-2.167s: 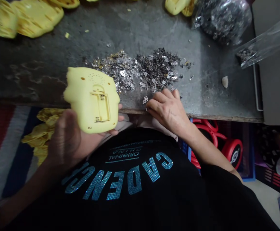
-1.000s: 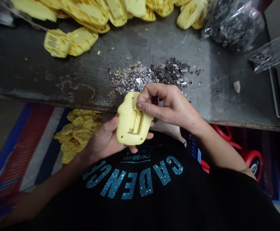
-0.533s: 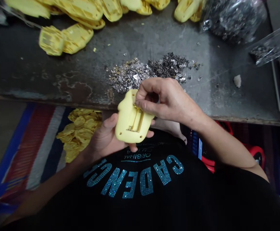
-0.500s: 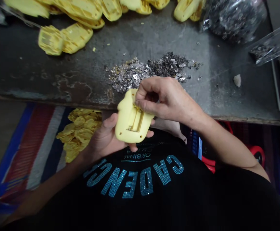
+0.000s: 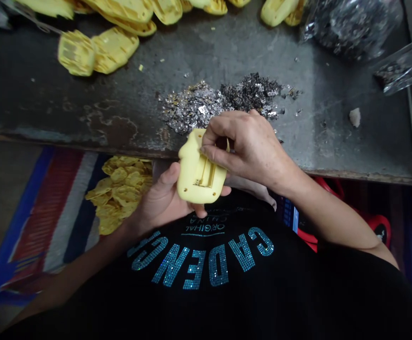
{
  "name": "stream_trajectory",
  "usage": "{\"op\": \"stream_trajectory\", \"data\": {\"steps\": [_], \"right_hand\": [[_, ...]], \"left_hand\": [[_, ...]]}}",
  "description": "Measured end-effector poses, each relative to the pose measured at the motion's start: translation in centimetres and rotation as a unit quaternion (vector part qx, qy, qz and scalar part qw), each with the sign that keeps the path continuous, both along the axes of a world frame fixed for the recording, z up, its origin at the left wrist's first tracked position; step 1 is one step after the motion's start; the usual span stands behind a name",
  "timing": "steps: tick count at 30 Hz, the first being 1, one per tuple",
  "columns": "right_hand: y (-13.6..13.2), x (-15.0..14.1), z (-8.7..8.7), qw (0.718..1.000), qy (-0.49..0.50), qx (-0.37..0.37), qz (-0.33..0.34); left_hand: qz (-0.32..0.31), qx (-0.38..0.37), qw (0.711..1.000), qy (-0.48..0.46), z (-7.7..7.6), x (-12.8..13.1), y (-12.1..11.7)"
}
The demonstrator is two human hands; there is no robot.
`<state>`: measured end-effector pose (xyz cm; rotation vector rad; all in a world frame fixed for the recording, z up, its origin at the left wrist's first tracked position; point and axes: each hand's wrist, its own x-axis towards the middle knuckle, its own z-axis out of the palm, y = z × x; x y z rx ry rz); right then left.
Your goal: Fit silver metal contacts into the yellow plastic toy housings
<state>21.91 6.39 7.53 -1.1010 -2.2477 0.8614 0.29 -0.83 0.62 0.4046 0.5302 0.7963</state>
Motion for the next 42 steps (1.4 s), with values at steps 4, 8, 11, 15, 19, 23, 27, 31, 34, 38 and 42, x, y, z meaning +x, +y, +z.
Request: {"op": "stream_trajectory", "data": {"steps": [4,8,11,15,19,23,27,31,34,38,42], "right_hand": [[0.0,0.0,-1.2,0.999,0.043,0.005,0.002],[-0.2,-0.3,-1.9,0.997,-0.004,0.081,-0.013],[-0.7,-0.3,-2.0,0.99,-0.049,0.132,-0.03],[-1.6,0.3,-2.1,0.981,-0.069,0.176,-0.035],[-2.1,0.8,-2.2,0.971,-0.094,0.217,-0.03],[-2.4,1.0,-2.2,0.958,-0.074,0.279,0.002],[-2.5,1.1,-2.1,0.959,-0.062,0.275,0.025],[-2.5,1.4,-2.2,0.964,-0.032,0.26,0.032],[-2.3,1.6,-2.0,0.97,0.027,0.24,0.017],[-1.0,1.8,-1.3,0.989,0.068,0.132,0.025],[0.5,1.8,-0.5,0.994,0.045,0.064,0.078]], "left_hand": [[0.0,-0.004,1.0,0.007,0.0,-0.1,-0.1],[0.003,-0.006,1.0,0.015,-0.2,-0.3,-0.3],[0.002,-0.013,1.0,0.011,-0.4,-0.3,-0.2],[0.002,-0.02,1.0,-0.002,-0.4,-0.4,-0.2],[-0.004,-0.013,1.0,-0.005,-0.4,-0.4,-0.2],[-0.004,-0.006,1.0,-0.015,-0.4,-0.3,-0.5],[-0.006,-0.001,0.999,-0.031,-0.4,-0.4,-0.7],[-0.012,-0.006,0.999,-0.052,-0.2,-0.4,-0.8],[-0.013,-0.007,0.998,-0.064,0.1,-0.4,-0.9],[0.018,0.013,1.0,-0.01,0.7,0.0,-1.1],[0.084,0.05,0.993,0.061,1.4,0.5,-1.5]]}}
